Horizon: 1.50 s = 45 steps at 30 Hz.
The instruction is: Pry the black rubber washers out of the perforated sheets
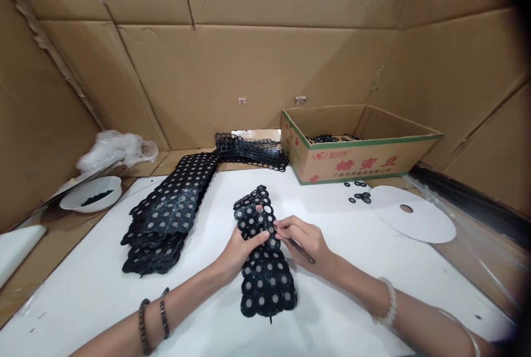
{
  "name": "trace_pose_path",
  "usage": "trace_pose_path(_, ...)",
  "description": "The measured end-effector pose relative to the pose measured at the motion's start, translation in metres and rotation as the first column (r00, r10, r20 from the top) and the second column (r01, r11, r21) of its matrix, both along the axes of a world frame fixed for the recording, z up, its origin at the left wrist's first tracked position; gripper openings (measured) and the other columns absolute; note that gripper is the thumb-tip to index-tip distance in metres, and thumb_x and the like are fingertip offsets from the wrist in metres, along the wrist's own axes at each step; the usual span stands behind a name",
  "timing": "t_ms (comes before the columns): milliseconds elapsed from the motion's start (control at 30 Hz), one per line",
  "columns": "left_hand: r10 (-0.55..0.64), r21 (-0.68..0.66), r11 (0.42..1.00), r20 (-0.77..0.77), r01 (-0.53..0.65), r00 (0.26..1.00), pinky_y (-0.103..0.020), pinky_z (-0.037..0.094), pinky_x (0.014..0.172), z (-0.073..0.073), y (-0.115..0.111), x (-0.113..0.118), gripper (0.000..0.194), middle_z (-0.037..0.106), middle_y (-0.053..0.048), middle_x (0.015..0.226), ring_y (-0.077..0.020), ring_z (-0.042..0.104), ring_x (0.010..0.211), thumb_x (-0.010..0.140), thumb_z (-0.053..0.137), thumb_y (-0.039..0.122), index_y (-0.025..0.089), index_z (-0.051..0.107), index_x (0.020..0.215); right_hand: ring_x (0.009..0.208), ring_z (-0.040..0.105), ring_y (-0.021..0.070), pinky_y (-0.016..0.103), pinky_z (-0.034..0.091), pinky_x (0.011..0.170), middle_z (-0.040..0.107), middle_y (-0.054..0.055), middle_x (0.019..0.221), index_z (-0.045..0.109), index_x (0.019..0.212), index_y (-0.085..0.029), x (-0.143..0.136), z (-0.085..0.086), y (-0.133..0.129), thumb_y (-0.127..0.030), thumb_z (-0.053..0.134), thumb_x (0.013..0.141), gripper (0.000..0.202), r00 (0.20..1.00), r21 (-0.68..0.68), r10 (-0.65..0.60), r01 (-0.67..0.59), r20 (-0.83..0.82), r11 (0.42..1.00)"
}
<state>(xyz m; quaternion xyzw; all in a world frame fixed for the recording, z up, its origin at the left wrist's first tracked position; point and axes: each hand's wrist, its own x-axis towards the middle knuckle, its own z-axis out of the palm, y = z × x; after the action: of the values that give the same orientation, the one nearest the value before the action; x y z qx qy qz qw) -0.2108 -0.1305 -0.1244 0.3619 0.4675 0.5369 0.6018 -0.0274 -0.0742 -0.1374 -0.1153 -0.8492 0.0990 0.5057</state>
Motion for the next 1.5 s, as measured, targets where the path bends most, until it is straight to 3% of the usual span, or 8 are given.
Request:
trace_pose_path(433,0.058,0.042,0.998,-0.094,-0.054,0.994,-0.044,0.037,0.11,-0.008,-0.001,0.003,0.074,0.065,-0.012,0.117,-0.0324,0.052,0.124,0.069,0.083,0.043,0.019,0.052,0.132,0.079,0.072,0.0158,0.023,0.062,0.069,0.069,0.006,0.077,0.06,0.089,-0.016,-0.008,0.009,-0.003,-0.012,0.057,0.089,0.005,0.995,0.215,-0.084,0.092,-0.045,0.972)
trace_pose_path(533,0.056,0.057,0.997,-0.102,-0.05,0.993,-0.045,0.037,0.109,-0.009,-0.001,0.003,0.073,0.065,-0.013,0.115,-0.0333,0.052,0.124,0.07,0.082,0.045,0.018,0.053,0.131,0.079,0.072,0.0173,0.026,0.062,0.067,0.069,0.006,0.074,0.061,0.087,-0.016,-0.011,0.01,-0.004,-0.011,0.056,0.089,0.007,0.99,0.331,-0.138,0.143,-0.037,0.933)
trace_pose_path(667,0.049,0.083,0.996,-0.115,-0.039,0.992,-0.046,0.034,0.112,-0.009,0.0,0.003,0.074,0.06,-0.013,0.127,-0.0339,0.048,0.127,0.068,0.083,0.046,0.019,0.053,0.131,0.074,0.07,0.0181,0.033,0.062,0.07,0.07,0.004,0.075,0.058,0.073,-0.018,-0.014,0.009,-0.003,-0.006,0.063,0.083,0.016,0.981,0.525,-0.189,0.184,-0.045,0.831)
trace_pose_path(800,0.036,0.099,0.995,-0.124,-0.024,0.992,-0.045,0.031,0.113,-0.007,0.0,0.003,0.073,0.056,-0.012,0.134,-0.033,0.046,0.13,0.069,0.081,0.047,0.02,0.053,0.13,0.067,0.065,0.0144,0.031,0.061,0.07,0.067,0.002,0.07,0.052,0.065,-0.02,-0.015,0.007,-0.003,-0.007,0.064,0.082,0.025,0.977,0.597,-0.203,0.197,-0.058,0.777)
trace_pose_path(1000,0.017,0.115,0.993,-0.13,-0.001,0.991,-0.04,0.031,0.114,-0.008,-0.001,0.004,0.071,0.057,-0.01,0.134,-0.0303,0.046,0.13,0.07,0.081,0.045,0.022,0.052,0.131,0.07,0.061,0.0142,0.031,0.059,0.072,0.065,0.003,0.07,0.054,0.071,-0.019,-0.012,0.008,-0.004,-0.005,0.06,0.084,0.02,0.978,0.576,-0.198,0.197,-0.062,0.793)
trace_pose_path(1200,-0.02,0.119,0.992,-0.187,0.043,0.982,-0.044,0.033,0.113,-0.015,0.001,0.001,0.071,0.055,-0.012,0.135,-0.0307,0.046,0.13,0.074,0.077,0.048,0.02,0.048,0.133,0.071,0.057,0.0155,0.029,0.052,0.066,0.061,0.003,0.069,0.055,0.077,-0.018,-0.016,0.004,-0.004,-0.004,0.059,0.084,0.015,0.972,0.534,-0.234,0.217,-0.037,0.817)
trace_pose_path(1367,-0.059,0.172,0.979,-0.28,0.111,0.958,-0.041,0.029,0.116,-0.015,0.002,-0.002,0.065,0.048,-0.011,0.143,-0.0284,0.04,0.136,0.078,0.073,0.052,0.021,0.051,0.131,0.067,0.052,0.0148,0.024,0.033,0.049,0.056,0.004,0.067,0.053,0.073,-0.018,-0.018,0.006,-0.011,-0.005,0.047,0.087,0.02,0.957,0.379,-0.287,0.246,0.054,0.892)
trace_pose_path(1500,-0.085,0.201,0.966,-0.34,0.161,0.937,-0.04,0.03,0.116,-0.012,0.002,-0.003,0.058,0.048,-0.009,0.144,-0.0277,0.04,0.136,0.082,0.068,0.052,0.022,0.053,0.129,0.062,0.048,0.012,0.022,0.032,0.049,0.054,0.002,0.069,0.052,0.074,-0.018,-0.017,0.004,-0.013,-0.002,0.041,0.084,0.022,0.959,0.247,-0.265,0.234,0.098,0.94)
